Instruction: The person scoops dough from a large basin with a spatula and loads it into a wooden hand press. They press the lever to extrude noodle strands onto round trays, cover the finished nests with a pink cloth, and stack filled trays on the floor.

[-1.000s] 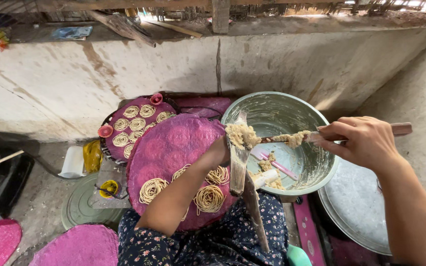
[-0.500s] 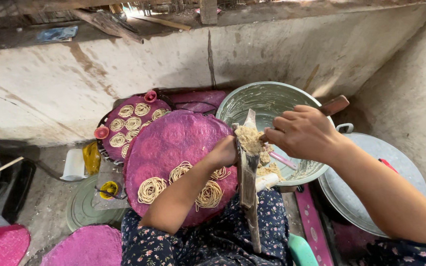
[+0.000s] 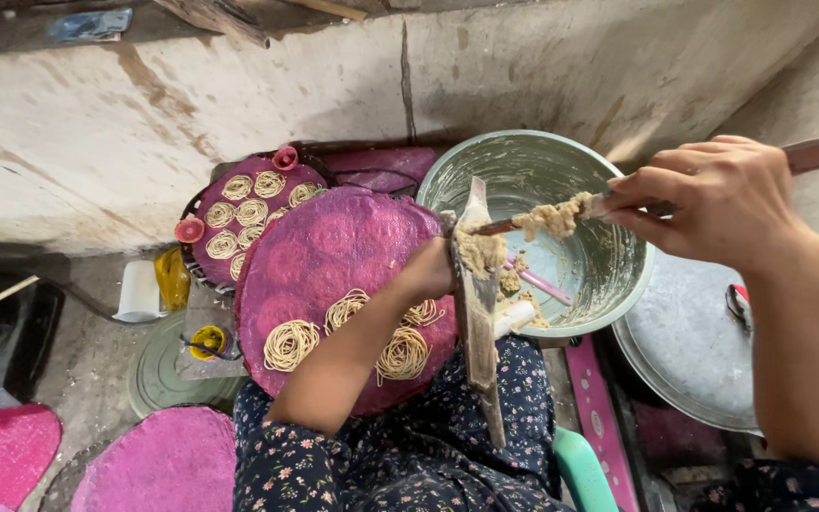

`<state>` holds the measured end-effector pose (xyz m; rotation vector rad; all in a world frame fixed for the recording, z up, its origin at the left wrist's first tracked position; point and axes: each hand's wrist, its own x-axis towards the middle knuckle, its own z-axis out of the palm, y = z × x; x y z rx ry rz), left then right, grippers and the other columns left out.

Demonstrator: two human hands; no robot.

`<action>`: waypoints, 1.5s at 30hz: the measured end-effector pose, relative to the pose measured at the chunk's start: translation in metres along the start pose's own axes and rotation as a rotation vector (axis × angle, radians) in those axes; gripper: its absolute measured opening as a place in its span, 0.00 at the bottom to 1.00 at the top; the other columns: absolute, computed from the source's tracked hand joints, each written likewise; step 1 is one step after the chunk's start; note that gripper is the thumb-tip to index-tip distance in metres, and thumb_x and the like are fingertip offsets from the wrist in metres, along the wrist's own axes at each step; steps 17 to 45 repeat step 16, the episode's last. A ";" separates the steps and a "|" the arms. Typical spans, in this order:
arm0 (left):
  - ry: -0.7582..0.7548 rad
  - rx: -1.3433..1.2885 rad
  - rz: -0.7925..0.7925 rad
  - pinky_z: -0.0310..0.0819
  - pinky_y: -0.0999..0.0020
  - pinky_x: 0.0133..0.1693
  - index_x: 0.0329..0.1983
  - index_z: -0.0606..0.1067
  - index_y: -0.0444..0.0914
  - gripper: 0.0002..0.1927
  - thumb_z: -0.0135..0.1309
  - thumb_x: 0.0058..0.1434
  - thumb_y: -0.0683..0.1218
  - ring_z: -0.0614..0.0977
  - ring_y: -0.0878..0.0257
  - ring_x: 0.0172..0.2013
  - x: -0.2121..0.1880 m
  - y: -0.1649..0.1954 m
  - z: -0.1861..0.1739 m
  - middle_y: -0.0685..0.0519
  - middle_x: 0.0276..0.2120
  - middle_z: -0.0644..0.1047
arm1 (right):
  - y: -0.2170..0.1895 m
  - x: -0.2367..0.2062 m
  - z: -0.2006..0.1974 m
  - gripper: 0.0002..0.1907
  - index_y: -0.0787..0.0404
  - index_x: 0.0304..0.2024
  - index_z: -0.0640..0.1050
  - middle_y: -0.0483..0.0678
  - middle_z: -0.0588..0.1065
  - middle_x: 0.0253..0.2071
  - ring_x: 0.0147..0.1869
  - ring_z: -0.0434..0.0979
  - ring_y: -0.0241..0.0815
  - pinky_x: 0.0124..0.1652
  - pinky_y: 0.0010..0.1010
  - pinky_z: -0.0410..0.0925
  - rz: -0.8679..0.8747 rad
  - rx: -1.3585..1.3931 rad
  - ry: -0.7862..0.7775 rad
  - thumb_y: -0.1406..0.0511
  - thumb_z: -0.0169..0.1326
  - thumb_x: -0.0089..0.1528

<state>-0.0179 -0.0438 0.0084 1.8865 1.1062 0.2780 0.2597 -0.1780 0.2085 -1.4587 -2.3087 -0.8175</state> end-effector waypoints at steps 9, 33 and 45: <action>0.021 0.180 0.051 0.77 0.55 0.38 0.39 0.82 0.32 0.15 0.64 0.57 0.49 0.85 0.49 0.34 0.007 -0.002 0.006 0.37 0.33 0.83 | -0.051 0.031 0.025 0.10 0.44 0.33 0.85 0.36 0.77 0.23 0.27 0.78 0.32 0.28 0.26 0.69 -0.249 -0.024 -0.109 0.51 0.60 0.64; -0.025 -0.018 0.004 0.79 0.54 0.33 0.42 0.81 0.34 0.14 0.59 0.56 0.47 0.87 0.49 0.29 -0.036 0.027 -0.034 0.39 0.30 0.83 | -0.038 0.017 0.023 0.09 0.39 0.39 0.85 0.34 0.79 0.30 0.34 0.79 0.28 0.40 0.24 0.70 -0.052 0.072 -0.185 0.50 0.59 0.59; -0.025 -0.018 0.004 0.79 0.54 0.33 0.42 0.81 0.34 0.14 0.59 0.56 0.47 0.87 0.49 0.29 -0.036 0.027 -0.034 0.39 0.30 0.83 | -0.038 0.017 0.023 0.09 0.39 0.39 0.85 0.34 0.79 0.30 0.34 0.79 0.28 0.40 0.24 0.70 -0.052 0.072 -0.185 0.50 0.59 0.59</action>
